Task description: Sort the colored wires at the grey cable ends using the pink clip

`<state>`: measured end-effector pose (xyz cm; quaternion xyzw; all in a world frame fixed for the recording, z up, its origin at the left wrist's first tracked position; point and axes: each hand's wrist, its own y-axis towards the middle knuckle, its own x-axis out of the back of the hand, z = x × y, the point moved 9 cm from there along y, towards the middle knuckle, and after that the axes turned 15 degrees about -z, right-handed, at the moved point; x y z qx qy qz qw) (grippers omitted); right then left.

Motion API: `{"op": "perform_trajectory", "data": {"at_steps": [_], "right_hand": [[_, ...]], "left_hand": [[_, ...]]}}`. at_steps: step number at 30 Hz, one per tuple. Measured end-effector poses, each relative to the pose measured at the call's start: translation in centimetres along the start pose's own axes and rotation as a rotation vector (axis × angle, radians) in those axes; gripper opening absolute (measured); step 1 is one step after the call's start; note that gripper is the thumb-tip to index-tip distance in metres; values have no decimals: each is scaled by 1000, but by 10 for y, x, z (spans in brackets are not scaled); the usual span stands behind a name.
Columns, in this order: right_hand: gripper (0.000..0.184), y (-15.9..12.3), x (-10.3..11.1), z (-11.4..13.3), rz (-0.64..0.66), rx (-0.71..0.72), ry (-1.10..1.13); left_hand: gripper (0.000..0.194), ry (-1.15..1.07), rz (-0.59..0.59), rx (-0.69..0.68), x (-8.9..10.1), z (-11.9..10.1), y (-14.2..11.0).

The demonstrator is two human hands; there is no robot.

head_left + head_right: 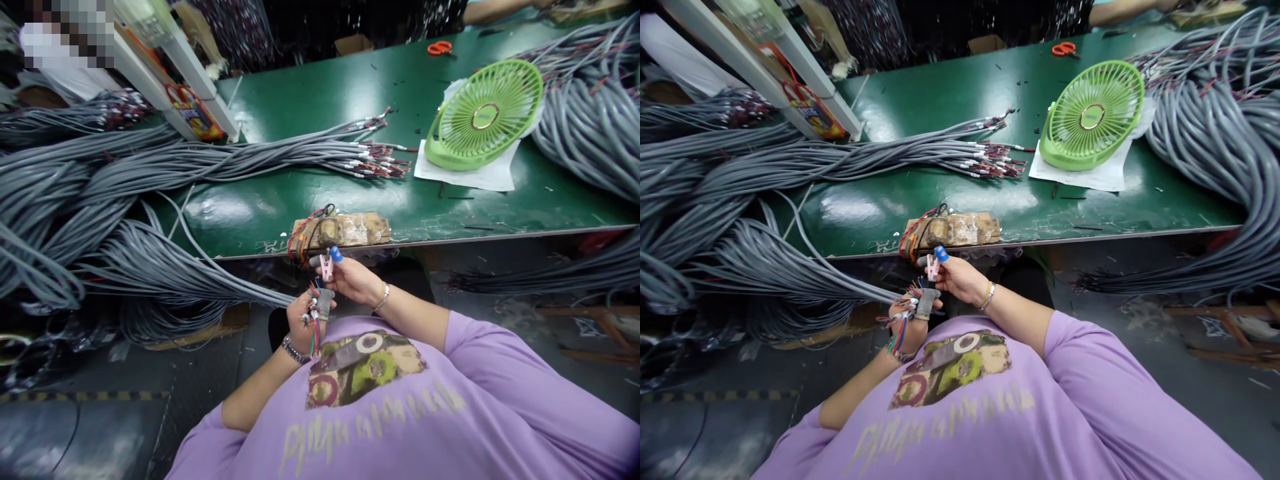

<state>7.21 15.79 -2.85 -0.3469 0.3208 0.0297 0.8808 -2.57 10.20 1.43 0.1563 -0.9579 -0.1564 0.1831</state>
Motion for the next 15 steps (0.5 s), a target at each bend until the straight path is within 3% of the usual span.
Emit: {"op": "perform_trajectory", "data": {"at_steps": [4, 11, 15], "right_hand": [[39, 4, 0, -2, -36, -15, 59], [40, 10, 0, -3, -75, 39, 128], [45, 8, -1, -8, -53, 0, 126]], "left_hand": [[13, 12, 6, 11, 0, 4, 0], [14, 91, 54, -26, -6, -11, 5], [14, 58, 50, -8, -4, -4, 3]]}}
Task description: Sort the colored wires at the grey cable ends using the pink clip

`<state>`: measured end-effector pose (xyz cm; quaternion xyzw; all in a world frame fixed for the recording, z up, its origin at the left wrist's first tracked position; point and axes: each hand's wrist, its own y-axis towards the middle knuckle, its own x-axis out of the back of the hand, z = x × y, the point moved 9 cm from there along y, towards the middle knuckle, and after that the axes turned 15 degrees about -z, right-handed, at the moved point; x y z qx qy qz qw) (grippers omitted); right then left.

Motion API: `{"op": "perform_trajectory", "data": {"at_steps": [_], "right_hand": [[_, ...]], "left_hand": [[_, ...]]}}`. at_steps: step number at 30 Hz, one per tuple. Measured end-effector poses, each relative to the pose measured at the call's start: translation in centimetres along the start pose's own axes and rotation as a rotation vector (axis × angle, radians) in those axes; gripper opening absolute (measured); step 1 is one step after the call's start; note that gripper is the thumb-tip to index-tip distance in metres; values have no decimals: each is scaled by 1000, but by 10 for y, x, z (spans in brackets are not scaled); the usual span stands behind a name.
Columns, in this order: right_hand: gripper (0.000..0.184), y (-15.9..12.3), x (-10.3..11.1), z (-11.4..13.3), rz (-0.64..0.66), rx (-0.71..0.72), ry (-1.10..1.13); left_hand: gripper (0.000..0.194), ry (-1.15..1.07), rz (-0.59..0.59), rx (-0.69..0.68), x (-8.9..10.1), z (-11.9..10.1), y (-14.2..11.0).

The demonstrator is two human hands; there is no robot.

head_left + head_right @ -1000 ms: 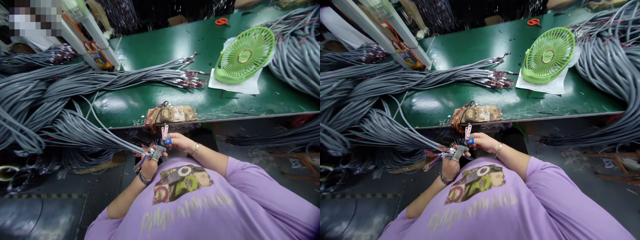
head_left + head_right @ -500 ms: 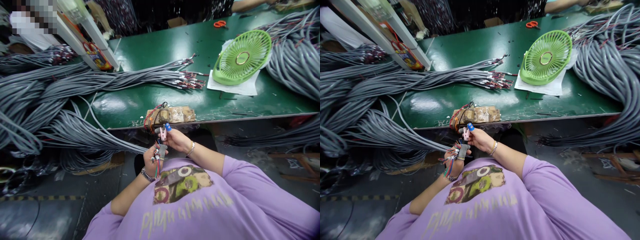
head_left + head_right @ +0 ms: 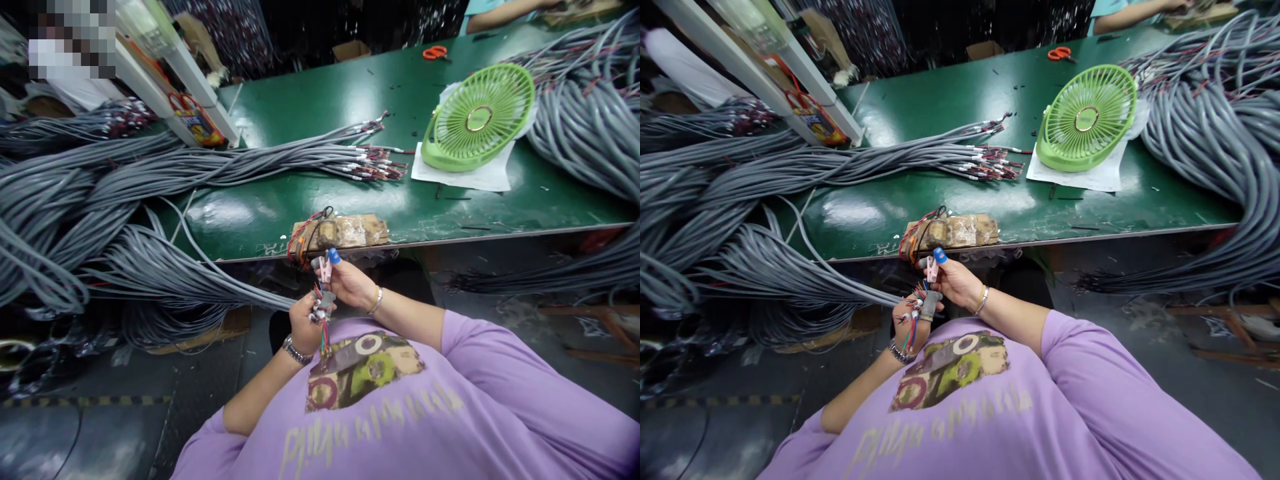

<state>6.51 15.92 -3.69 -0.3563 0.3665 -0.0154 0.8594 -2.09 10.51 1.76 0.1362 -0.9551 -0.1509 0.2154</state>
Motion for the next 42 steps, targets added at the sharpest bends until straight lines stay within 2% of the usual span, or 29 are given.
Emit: {"op": "perform_trajectory", "data": {"at_steps": [6, 10, 14, 19, 23, 27, 34, 39, 42], "right_hand": [[54, -7, 0, -5, 99, -85, -37], [51, -9, -2, -1, 180, -97, -74], [37, -5, 2, 4, 142, -60, -82], [38, -3, 4, 5, 114, 9, -100], [37, -6, 3, 3, 122, -23, -57], [39, -8, -1, -1, 151, -106, -1], [33, -6, -1, -3, 103, -112, 44], [32, -5, 0, -4, 98, -104, 47], [33, -4, 2, -4, 80, -96, 33]], "left_hand": [[19, -95, -41, 121, 11, 3, -5], [26, -178, 112, 227, 4, -1, -6], [28, -217, 128, 231, 3, -7, 1], [30, -205, 208, 301, -10, -2, 4], [30, -157, 219, 238, -13, -1, 6], [28, -133, 166, 128, -11, -4, 7], [22, -157, 142, 162, -14, -2, 6], [22, -175, 157, 245, -17, -2, 6], [23, -175, 156, 232, -17, -6, 6]]}}
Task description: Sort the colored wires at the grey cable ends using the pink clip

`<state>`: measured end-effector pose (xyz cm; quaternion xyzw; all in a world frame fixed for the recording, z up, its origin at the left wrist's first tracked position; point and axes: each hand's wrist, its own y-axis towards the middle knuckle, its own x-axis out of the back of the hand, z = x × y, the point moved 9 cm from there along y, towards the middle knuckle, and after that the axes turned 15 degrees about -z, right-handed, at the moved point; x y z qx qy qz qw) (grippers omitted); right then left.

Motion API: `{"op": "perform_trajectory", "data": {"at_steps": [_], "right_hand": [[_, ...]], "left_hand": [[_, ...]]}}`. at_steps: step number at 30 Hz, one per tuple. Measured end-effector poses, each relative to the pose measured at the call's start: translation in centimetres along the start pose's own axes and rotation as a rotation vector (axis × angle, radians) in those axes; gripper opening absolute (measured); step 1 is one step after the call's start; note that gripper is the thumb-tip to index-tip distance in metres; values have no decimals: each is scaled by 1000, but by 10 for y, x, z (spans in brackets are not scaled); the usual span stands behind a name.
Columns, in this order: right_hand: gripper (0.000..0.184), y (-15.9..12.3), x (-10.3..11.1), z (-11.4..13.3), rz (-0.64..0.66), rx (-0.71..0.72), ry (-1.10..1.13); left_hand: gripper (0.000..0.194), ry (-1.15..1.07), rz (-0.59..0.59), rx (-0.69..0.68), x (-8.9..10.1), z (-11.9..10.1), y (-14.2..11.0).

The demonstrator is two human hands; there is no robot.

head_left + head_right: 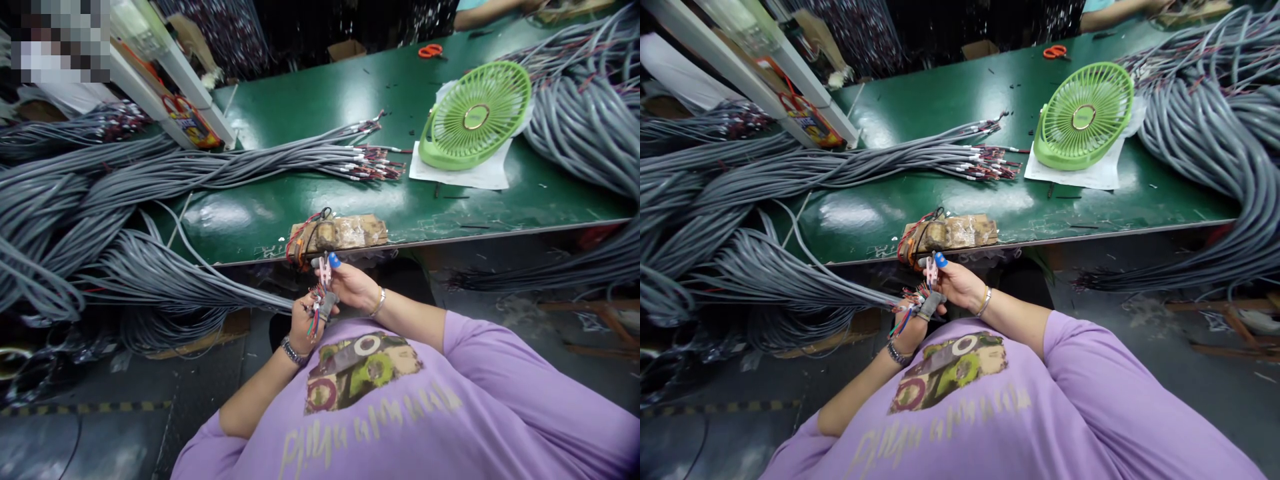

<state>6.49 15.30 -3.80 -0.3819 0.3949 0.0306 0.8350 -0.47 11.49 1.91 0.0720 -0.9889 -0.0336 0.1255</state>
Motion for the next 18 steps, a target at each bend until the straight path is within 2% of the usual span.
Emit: {"op": "perform_trajectory", "data": {"at_steps": [10, 18], "right_hand": [[44, -2, -2, -3, 39, -50, 20], [52, -6, -6, -3, 117, -76, -18]], "left_hand": [[28, 48, 0, -121, 6, 1, -1], [31, 60, 42, 15, 11, -8, -11]]}}
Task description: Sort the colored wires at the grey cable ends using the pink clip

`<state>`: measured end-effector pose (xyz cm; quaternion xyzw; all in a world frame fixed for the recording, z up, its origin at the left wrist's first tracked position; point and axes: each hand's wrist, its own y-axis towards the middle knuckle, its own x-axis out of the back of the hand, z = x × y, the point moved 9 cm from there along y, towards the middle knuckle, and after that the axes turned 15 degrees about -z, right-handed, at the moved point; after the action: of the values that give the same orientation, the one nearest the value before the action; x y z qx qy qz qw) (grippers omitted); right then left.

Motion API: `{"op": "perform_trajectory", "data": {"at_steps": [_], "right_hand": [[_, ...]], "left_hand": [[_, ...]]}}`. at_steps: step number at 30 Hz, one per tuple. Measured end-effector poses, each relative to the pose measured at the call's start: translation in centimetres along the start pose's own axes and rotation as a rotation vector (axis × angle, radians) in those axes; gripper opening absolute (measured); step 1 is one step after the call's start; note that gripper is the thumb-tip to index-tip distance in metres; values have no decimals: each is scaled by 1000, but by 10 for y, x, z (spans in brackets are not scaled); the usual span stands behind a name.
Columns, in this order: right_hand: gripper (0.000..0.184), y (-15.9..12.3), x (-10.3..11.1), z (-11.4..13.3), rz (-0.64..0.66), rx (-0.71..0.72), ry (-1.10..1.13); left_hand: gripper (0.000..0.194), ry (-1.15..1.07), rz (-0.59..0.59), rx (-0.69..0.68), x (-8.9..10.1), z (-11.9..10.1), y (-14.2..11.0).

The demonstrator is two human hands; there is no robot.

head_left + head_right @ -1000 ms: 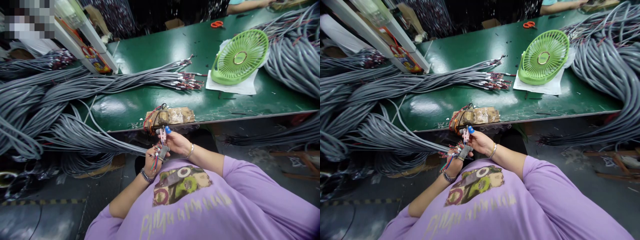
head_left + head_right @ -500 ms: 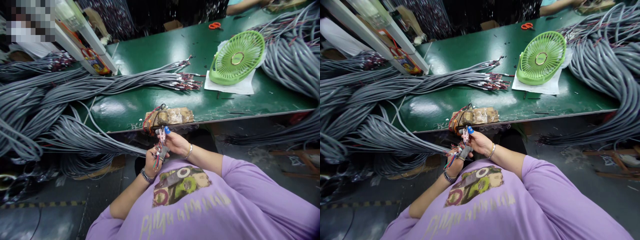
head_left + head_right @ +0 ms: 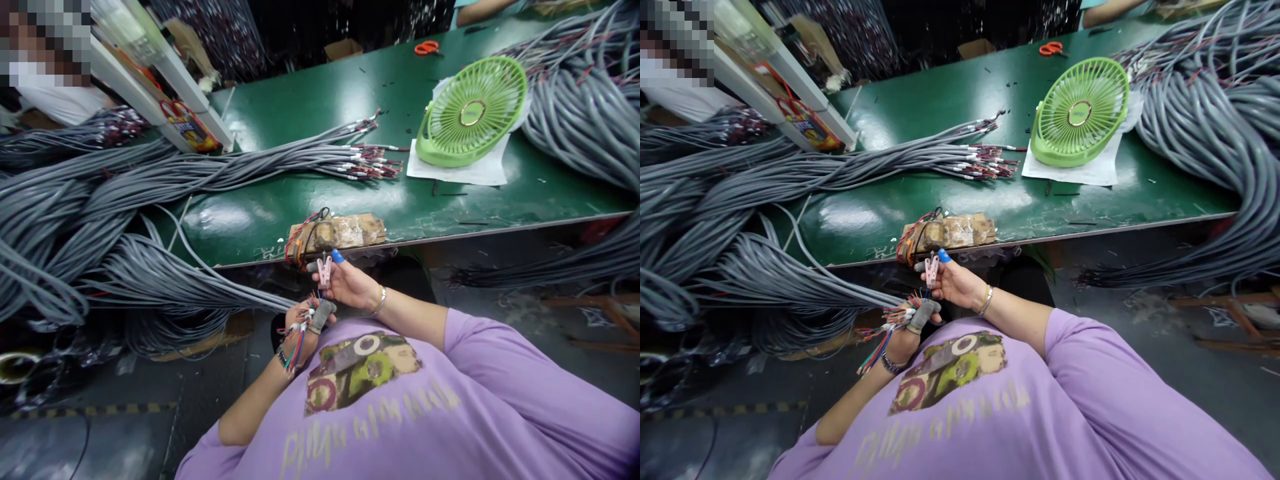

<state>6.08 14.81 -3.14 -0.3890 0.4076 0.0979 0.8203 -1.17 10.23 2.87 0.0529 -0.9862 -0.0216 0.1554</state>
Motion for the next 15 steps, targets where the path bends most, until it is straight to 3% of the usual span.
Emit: {"op": "perform_trajectory", "data": {"at_steps": [8, 15], "right_hand": [[46, 0, 4, 6, -35, 36, -69], [39, -2, 6, 10, -118, 75, -70]], "left_hand": [[32, -26, -5, -12, 2, 7, 1], [31, 4, 75, -27, -7, 5, 7]]}}
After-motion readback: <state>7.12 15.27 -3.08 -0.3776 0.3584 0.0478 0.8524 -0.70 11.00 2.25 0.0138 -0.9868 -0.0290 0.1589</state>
